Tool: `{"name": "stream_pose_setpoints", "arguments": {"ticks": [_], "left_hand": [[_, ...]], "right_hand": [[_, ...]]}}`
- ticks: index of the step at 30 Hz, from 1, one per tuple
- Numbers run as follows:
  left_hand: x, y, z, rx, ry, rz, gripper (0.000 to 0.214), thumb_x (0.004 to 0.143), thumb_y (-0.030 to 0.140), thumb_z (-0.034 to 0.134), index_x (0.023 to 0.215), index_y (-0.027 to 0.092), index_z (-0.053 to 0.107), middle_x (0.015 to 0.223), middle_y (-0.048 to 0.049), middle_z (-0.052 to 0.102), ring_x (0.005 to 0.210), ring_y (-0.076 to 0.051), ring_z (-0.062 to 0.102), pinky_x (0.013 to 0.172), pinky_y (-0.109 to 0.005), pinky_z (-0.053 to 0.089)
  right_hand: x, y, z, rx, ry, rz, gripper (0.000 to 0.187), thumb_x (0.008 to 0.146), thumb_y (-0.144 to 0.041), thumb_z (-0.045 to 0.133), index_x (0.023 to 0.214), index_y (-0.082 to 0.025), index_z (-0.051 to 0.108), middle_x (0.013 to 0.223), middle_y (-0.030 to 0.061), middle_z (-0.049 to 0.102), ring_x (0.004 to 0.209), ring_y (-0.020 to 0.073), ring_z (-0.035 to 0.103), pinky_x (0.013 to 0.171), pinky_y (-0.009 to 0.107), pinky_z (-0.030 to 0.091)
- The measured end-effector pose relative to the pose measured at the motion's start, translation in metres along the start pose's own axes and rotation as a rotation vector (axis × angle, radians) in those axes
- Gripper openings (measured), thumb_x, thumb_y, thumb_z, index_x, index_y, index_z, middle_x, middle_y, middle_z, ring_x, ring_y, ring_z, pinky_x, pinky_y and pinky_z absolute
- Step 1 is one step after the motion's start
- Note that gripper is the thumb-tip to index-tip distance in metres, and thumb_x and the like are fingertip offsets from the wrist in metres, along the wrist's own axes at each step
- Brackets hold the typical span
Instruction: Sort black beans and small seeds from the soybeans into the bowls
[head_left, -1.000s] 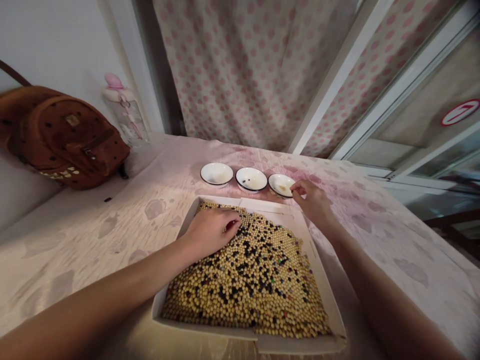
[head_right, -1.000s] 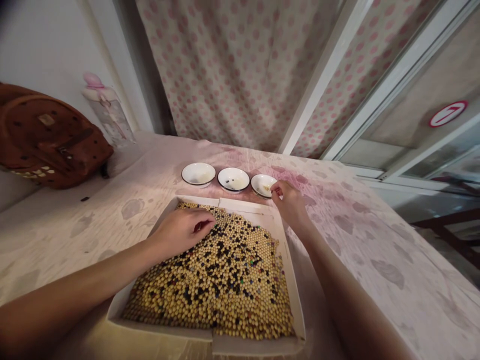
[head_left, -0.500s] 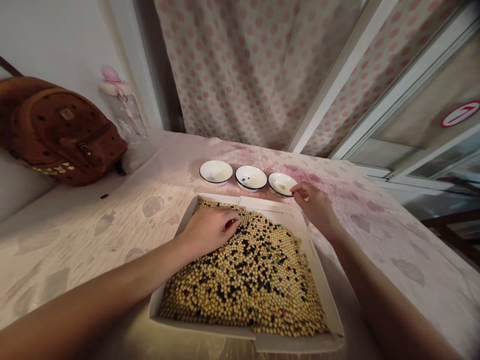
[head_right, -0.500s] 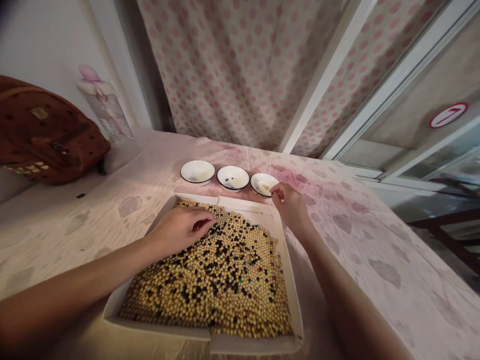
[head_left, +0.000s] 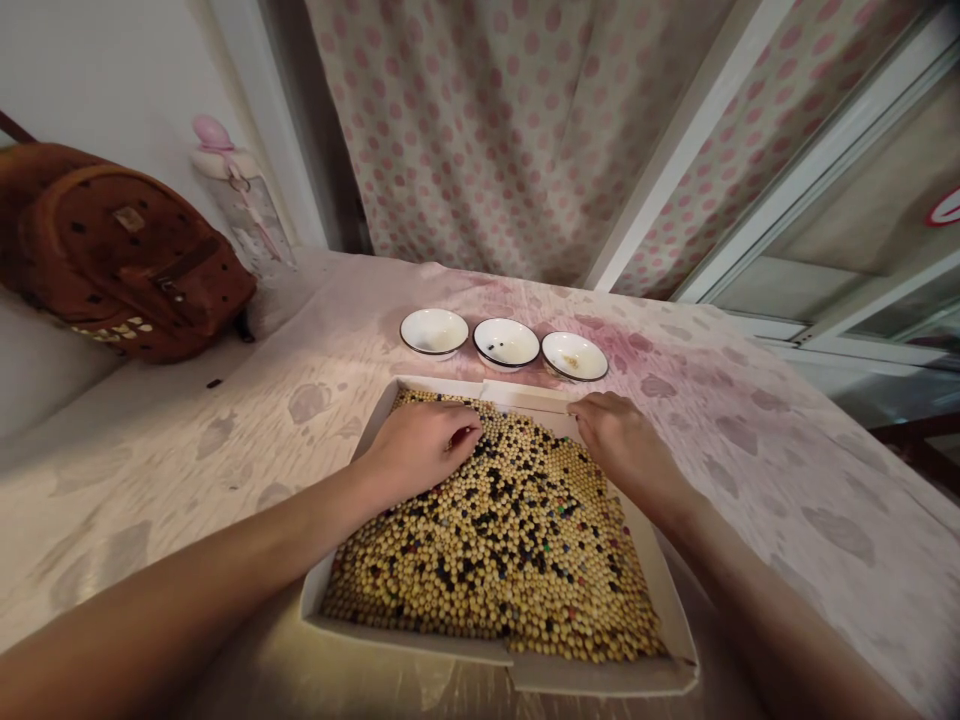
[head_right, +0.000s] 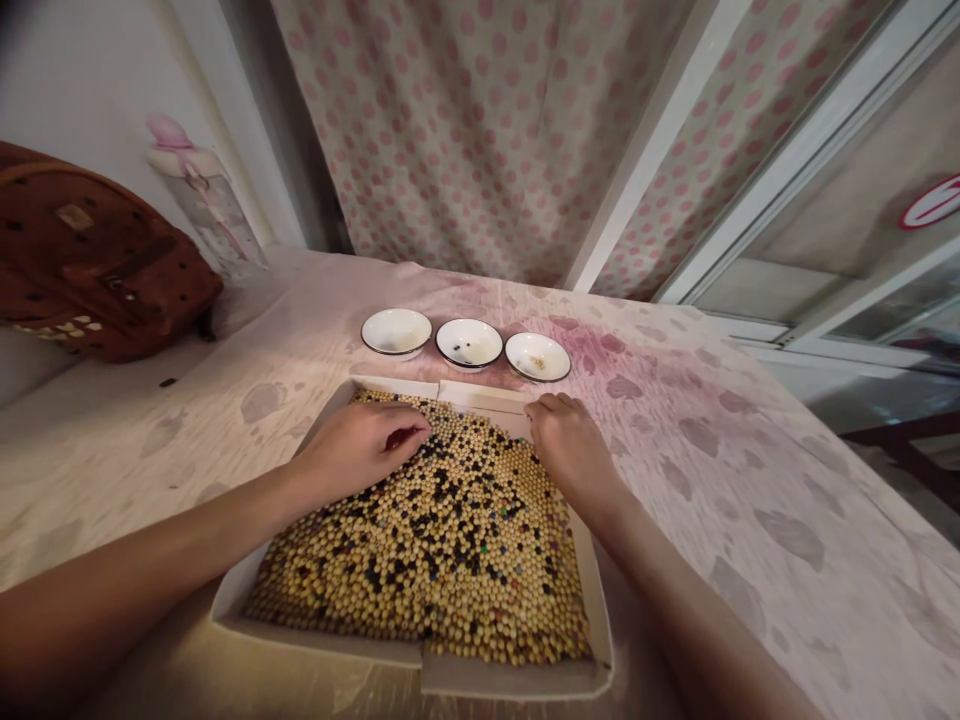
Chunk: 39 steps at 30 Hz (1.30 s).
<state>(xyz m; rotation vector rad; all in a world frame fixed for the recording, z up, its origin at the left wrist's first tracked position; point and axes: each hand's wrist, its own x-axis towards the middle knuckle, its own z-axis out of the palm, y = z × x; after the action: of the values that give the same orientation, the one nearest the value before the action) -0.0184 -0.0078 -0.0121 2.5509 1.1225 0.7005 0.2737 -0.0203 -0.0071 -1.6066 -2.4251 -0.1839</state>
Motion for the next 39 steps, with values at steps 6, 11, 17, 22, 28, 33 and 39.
{"name": "stream_pose_setpoints", "arguments": {"ticks": [6, 11, 17, 22, 28, 33, 39], "left_hand": [[0.000, 0.000, -0.001, -0.002, -0.001, 0.011, 0.018, 0.094, 0.020, 0.056, 0.086, 0.021, 0.072, 0.080, -0.0008, 0.075, 0.070, -0.016, 0.066, 0.065, -0.029, 0.045], [-0.001, 0.000, -0.001, 0.025, -0.006, 0.012, 0.018, 0.095, 0.021, 0.056, 0.087, 0.021, 0.072, 0.081, -0.0012, 0.074, 0.071, -0.017, 0.066, 0.066, -0.030, 0.045], [-0.001, -0.002, 0.001, 0.035, 0.014, 0.018, 0.019, 0.096, 0.023, 0.054, 0.088, 0.021, 0.072, 0.081, -0.0009, 0.074, 0.071, -0.017, 0.066, 0.065, -0.031, 0.045], [0.000, -0.001, 0.000, 0.041, 0.010, 0.019, 0.021, 0.096, 0.024, 0.054, 0.088, 0.021, 0.073, 0.079, -0.0008, 0.073, 0.067, -0.016, 0.063, 0.062, -0.030, 0.043], [0.000, 0.001, -0.001, 0.041, 0.005, 0.017, 0.020, 0.096, 0.023, 0.055, 0.086, 0.021, 0.073, 0.079, -0.0004, 0.074, 0.065, -0.015, 0.062, 0.060, -0.029, 0.041], [0.000, 0.000, 0.000, 0.048, 0.012, 0.030, 0.021, 0.096, 0.023, 0.055, 0.087, 0.022, 0.074, 0.077, -0.0004, 0.073, 0.064, -0.015, 0.062, 0.060, -0.029, 0.041], [0.000, 0.001, -0.001, 0.036, 0.012, 0.032, 0.020, 0.095, 0.022, 0.055, 0.086, 0.021, 0.073, 0.079, -0.0004, 0.074, 0.067, -0.015, 0.063, 0.061, -0.029, 0.041]], "right_hand": [[-0.001, -0.002, 0.002, -0.066, -0.025, -0.014, 0.025, 0.092, -0.005, 0.045, 0.081, -0.018, 0.063, 0.085, 0.0110, 0.066, 0.083, 0.0251, 0.059, 0.078, 0.037, 0.044], [0.000, -0.004, 0.001, -0.101, -0.044, 0.001, 0.026, 0.093, -0.005, 0.045, 0.079, -0.017, 0.063, 0.087, 0.0132, 0.067, 0.084, 0.0261, 0.060, 0.078, 0.038, 0.044], [-0.001, 0.001, 0.004, -0.016, -0.010, -0.008, 0.026, 0.096, -0.008, 0.043, 0.083, -0.018, 0.063, 0.086, 0.0104, 0.066, 0.083, 0.0243, 0.060, 0.077, 0.036, 0.043], [-0.001, 0.003, 0.012, -0.025, -0.005, -0.021, 0.021, 0.098, -0.013, 0.044, 0.089, -0.016, 0.063, 0.090, 0.0123, 0.065, 0.086, 0.0251, 0.060, 0.078, 0.037, 0.043], [0.001, 0.000, 0.019, -0.109, -0.011, -0.043, 0.023, 0.096, -0.008, 0.042, 0.087, -0.016, 0.061, 0.089, 0.0123, 0.064, 0.083, 0.0246, 0.058, 0.077, 0.037, 0.042], [0.001, -0.001, 0.019, -0.121, -0.010, -0.034, 0.023, 0.092, -0.004, 0.043, 0.087, -0.017, 0.061, 0.089, 0.0119, 0.064, 0.082, 0.0235, 0.057, 0.075, 0.035, 0.041], [-0.001, 0.007, 0.002, 0.106, 0.008, 0.000, 0.022, 0.094, -0.009, 0.041, 0.086, -0.019, 0.059, 0.085, 0.0083, 0.065, 0.081, 0.0215, 0.059, 0.074, 0.034, 0.042]]}}
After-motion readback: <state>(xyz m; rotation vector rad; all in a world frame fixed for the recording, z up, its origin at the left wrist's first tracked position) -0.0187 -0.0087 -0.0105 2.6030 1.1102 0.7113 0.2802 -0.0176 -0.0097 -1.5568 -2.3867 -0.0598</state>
